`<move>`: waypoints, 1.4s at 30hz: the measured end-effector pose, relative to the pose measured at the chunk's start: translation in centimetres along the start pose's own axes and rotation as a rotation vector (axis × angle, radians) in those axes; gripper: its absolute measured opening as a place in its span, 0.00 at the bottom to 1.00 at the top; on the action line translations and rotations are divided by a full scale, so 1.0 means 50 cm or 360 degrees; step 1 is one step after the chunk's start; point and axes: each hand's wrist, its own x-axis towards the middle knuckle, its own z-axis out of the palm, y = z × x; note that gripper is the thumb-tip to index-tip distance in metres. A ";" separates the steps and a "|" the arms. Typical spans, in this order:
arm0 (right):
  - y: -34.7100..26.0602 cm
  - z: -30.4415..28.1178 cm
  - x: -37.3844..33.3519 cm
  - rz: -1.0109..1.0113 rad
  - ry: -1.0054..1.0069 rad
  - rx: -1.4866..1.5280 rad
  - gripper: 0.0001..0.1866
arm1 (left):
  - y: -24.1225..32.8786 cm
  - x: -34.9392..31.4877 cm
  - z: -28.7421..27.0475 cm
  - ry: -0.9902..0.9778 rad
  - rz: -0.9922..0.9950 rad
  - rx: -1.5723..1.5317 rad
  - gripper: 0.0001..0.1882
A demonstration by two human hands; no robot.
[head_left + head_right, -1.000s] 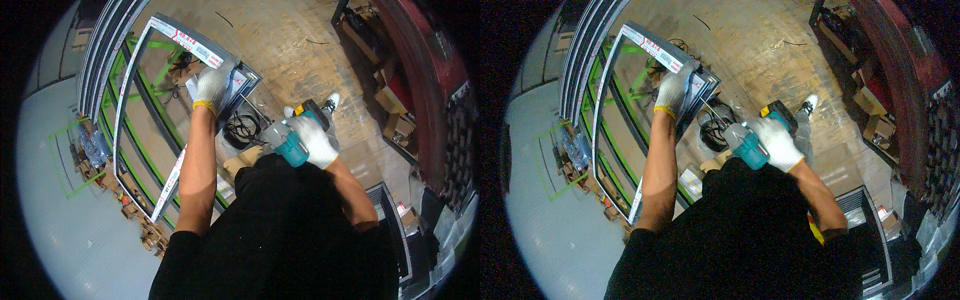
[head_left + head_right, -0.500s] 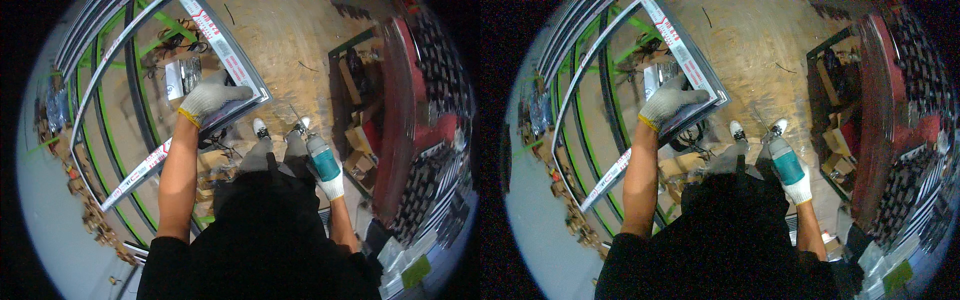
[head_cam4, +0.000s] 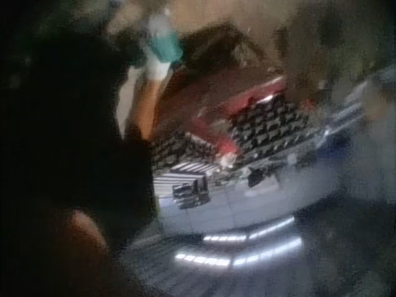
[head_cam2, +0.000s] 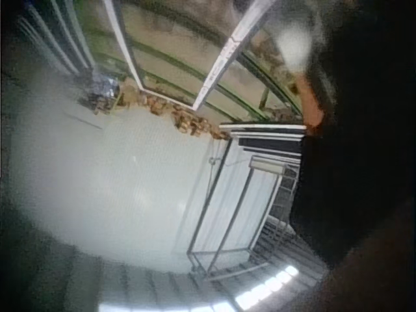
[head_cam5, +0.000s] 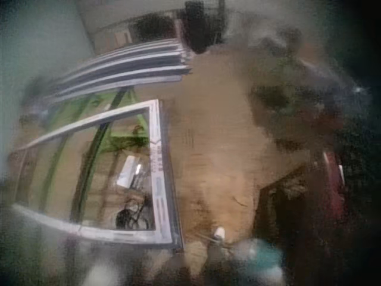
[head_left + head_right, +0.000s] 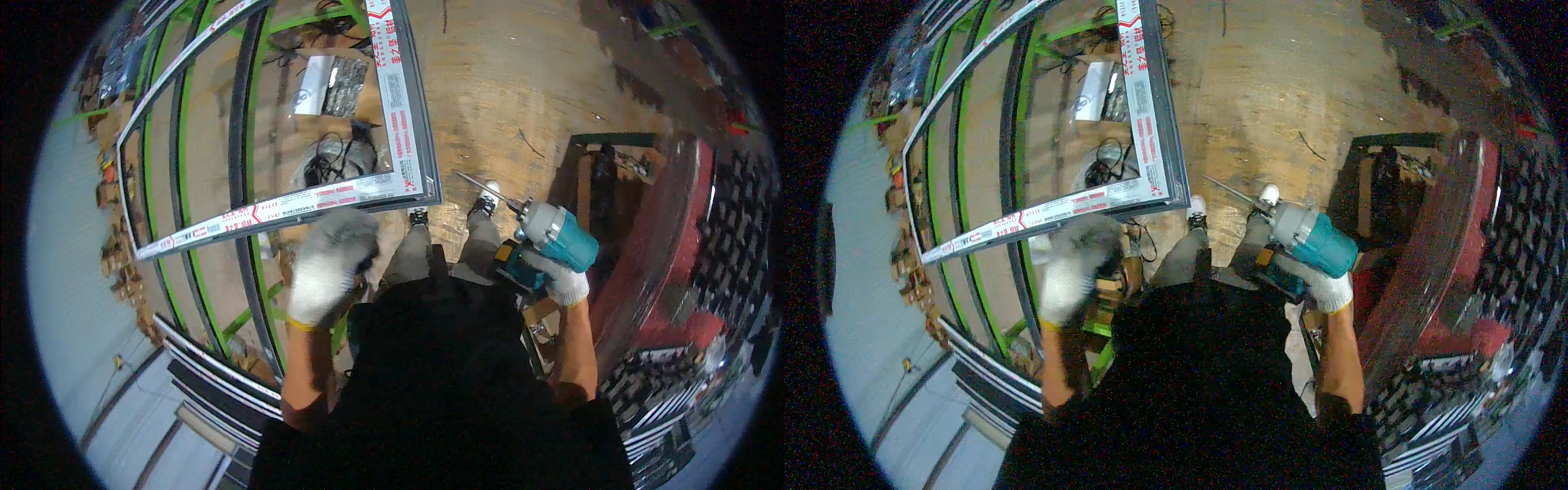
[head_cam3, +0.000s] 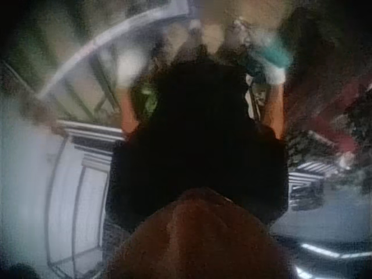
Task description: The person assembles rectangular metal frames by aligning corner pieces and fastening them with a cordless drill. They repeatedly pick up frame sections, position them on a green jig, drive screws at the corners, and place completed frames aside.
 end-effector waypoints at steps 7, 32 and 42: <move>-0.039 -0.055 0.190 -0.0772 -0.0543 -0.0392 0.19 | -0.060 0.051 0.225 0.0409 -0.0323 -0.1520 0.11; -0.031 -0.046 0.299 0.0621 -0.1178 0.0656 0.20 | -0.088 0.103 0.268 0.0802 -0.0147 -0.1683 0.15; 0.017 -0.053 0.410 -0.1340 -0.1002 -0.0402 0.20 | -0.114 0.095 0.251 0.0812 -0.0115 -0.1575 0.13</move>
